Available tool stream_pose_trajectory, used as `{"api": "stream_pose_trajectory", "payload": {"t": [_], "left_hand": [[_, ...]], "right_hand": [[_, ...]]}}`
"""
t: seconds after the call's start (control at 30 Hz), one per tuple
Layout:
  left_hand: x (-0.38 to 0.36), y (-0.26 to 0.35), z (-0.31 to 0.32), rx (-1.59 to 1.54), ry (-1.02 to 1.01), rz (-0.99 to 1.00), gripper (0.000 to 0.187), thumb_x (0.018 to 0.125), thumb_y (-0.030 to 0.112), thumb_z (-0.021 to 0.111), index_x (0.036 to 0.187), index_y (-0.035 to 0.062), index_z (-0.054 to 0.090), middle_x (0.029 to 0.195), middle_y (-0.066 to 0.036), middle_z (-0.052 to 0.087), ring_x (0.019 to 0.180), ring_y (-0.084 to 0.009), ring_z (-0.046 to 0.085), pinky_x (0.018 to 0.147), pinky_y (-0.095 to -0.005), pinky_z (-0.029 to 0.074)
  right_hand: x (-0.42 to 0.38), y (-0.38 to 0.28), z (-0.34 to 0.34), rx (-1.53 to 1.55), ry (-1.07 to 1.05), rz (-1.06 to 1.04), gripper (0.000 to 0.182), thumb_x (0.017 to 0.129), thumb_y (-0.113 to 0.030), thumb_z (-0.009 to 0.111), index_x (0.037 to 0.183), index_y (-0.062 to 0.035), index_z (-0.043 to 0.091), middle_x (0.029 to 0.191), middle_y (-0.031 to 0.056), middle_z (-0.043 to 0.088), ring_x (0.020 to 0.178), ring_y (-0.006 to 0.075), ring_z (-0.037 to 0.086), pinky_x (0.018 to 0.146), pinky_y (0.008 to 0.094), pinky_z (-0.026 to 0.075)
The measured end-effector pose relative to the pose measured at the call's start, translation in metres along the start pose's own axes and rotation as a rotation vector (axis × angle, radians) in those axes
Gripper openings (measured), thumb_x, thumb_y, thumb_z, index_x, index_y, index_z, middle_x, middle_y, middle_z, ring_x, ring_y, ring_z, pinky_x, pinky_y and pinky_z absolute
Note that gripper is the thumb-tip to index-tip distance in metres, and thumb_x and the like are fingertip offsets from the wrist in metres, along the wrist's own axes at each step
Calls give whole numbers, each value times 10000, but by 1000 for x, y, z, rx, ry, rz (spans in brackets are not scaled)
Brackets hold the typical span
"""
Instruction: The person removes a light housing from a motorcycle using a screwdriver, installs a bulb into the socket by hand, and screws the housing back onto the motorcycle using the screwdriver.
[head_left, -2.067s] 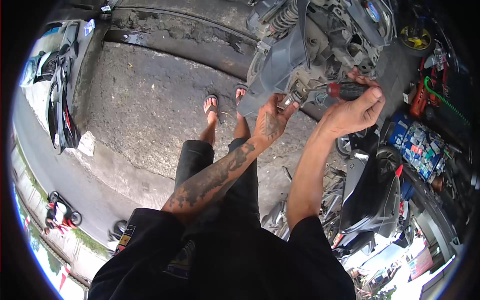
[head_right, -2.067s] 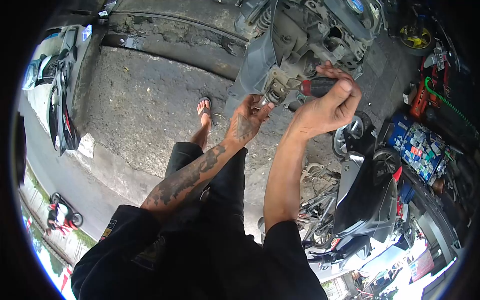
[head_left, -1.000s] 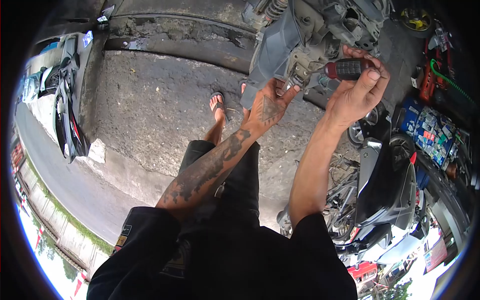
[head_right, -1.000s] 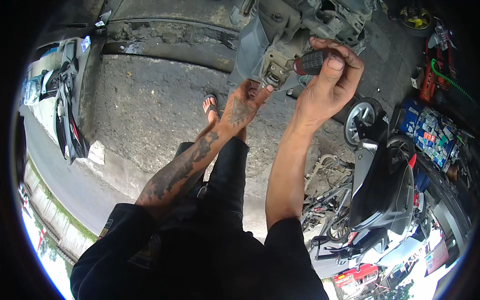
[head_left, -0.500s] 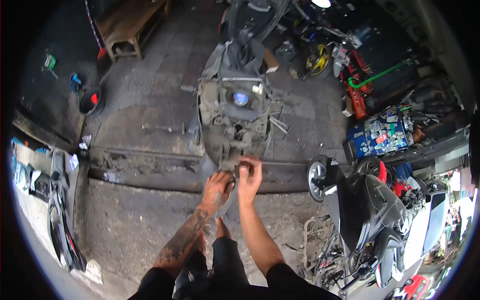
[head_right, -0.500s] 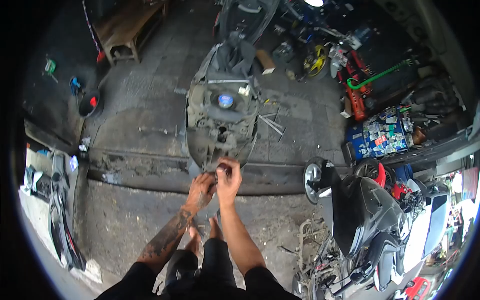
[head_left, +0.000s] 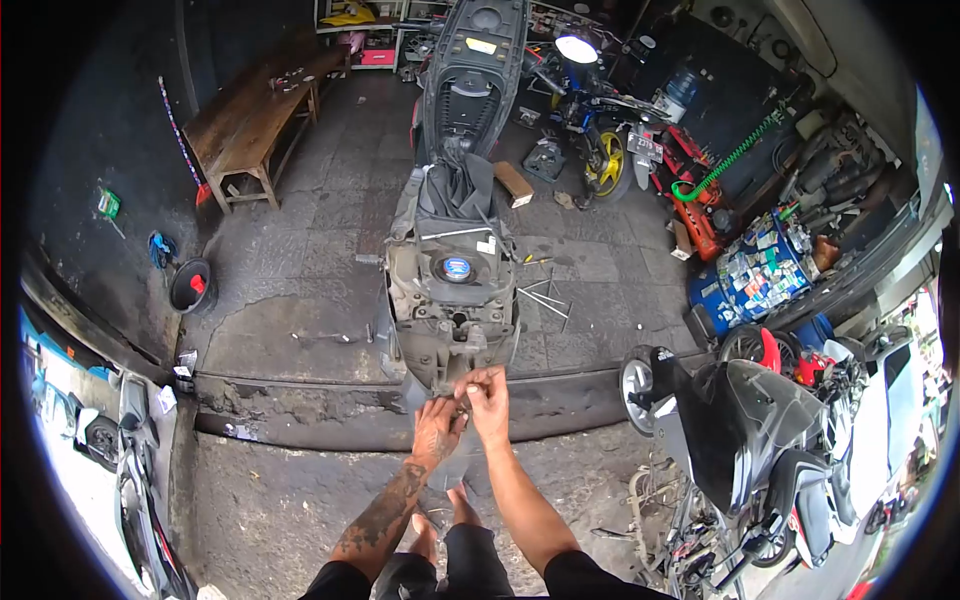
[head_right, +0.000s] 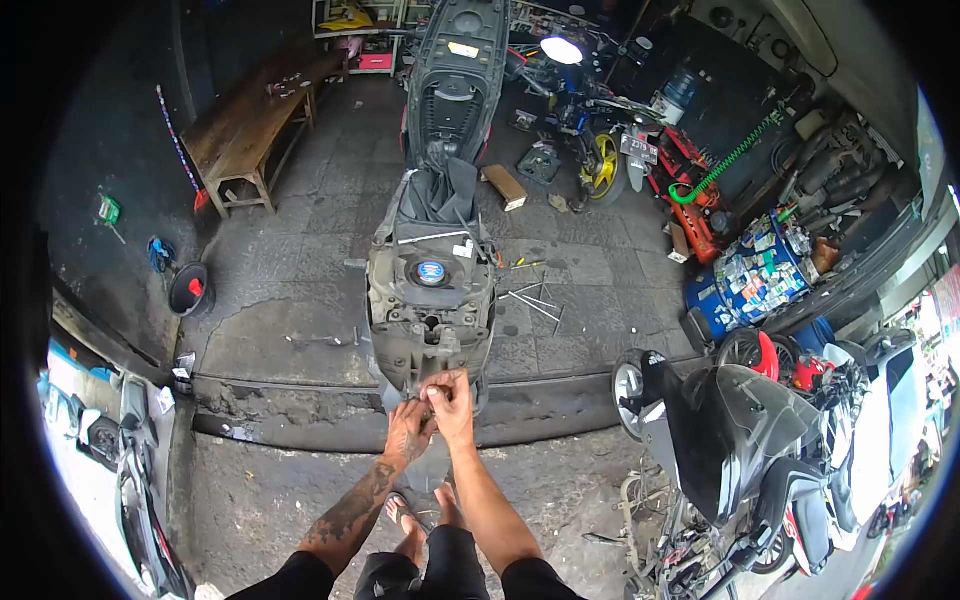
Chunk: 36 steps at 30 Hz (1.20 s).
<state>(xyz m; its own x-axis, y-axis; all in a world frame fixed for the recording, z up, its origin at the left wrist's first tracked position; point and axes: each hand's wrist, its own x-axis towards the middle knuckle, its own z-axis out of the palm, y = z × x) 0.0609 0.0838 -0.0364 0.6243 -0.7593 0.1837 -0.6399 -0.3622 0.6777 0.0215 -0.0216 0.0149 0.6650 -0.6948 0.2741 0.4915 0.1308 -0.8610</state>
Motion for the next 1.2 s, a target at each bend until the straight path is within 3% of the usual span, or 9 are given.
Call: {"api": "stream_pose_trajectory", "payload": {"t": [0.07,0.2,0.33,0.4,0.6,0.67,0.83,0.97,1.2], "left_hand": [[8,0,-3,-80,39,66,331,821,196,650,1114,63,573,1079,-94,591,1065,-285,517,890,-422,391],[18,4,-3,-160,57,128,163,870,179,581,959,46,614,886,-123,645,887,-315,588,883,-418,394],[17,-1,-2,-113,29,139,167,876,208,584,873,49,636,773,-118,650,800,-318,612,849,-400,428],[15,-4,-4,-105,66,146,161,877,214,587,875,62,640,767,-111,655,785,-318,617,816,-401,449],[16,6,-9,-61,59,43,117,875,234,599,894,133,654,787,-90,672,748,-321,634,692,-431,502],[14,11,-12,-93,82,20,150,851,254,637,875,108,655,738,-156,649,709,-357,626,644,-457,490],[10,12,-7,-67,110,-20,168,860,277,621,875,113,656,677,-165,627,663,-361,622,625,-460,486],[8,9,-3,-17,113,-12,177,867,287,609,887,120,663,659,-157,626,657,-352,625,622,-455,486],[3,13,5,-41,128,-107,129,880,225,588,907,112,645,822,-118,676,768,-319,639,714,-426,468]], "right_hand": [[2,-17,9,-323,74,-134,225,914,-194,620,846,-11,509,812,91,619,717,153,575,720,295,478],[9,-27,19,-642,328,86,360,996,-237,468,726,-9,534,683,38,594,611,101,533,519,252,440],[16,-21,14,-514,368,61,458,1004,-296,445,642,-22,504,598,34,536,524,104,485,467,261,393],[25,-21,-4,-203,-218,309,490,1007,-317,436,608,-36,477,556,30,503,493,105,464,447,266,360],[27,-24,3,-283,-46,288,434,968,-315,532,654,-16,540,545,33,529,477,96,475,440,273,374],[24,-38,9,-682,1,271,379,952,-313,550,722,-11,563,613,62,555,540,152,519,517,301,430],[31,-88,31,-1367,-272,222,364,918,-413,545,998,-63,607,902,160,655,904,359,642,760,475,488],[47,-117,41,-1700,-664,358,534,858,-501,587,1073,-13,569,925,241,666,919,400,639,833,463,489],[72,-108,39,-1806,-926,398,589,844,-474,618,1071,67,572,921,251,663,940,394,635,815,475,501]]}}
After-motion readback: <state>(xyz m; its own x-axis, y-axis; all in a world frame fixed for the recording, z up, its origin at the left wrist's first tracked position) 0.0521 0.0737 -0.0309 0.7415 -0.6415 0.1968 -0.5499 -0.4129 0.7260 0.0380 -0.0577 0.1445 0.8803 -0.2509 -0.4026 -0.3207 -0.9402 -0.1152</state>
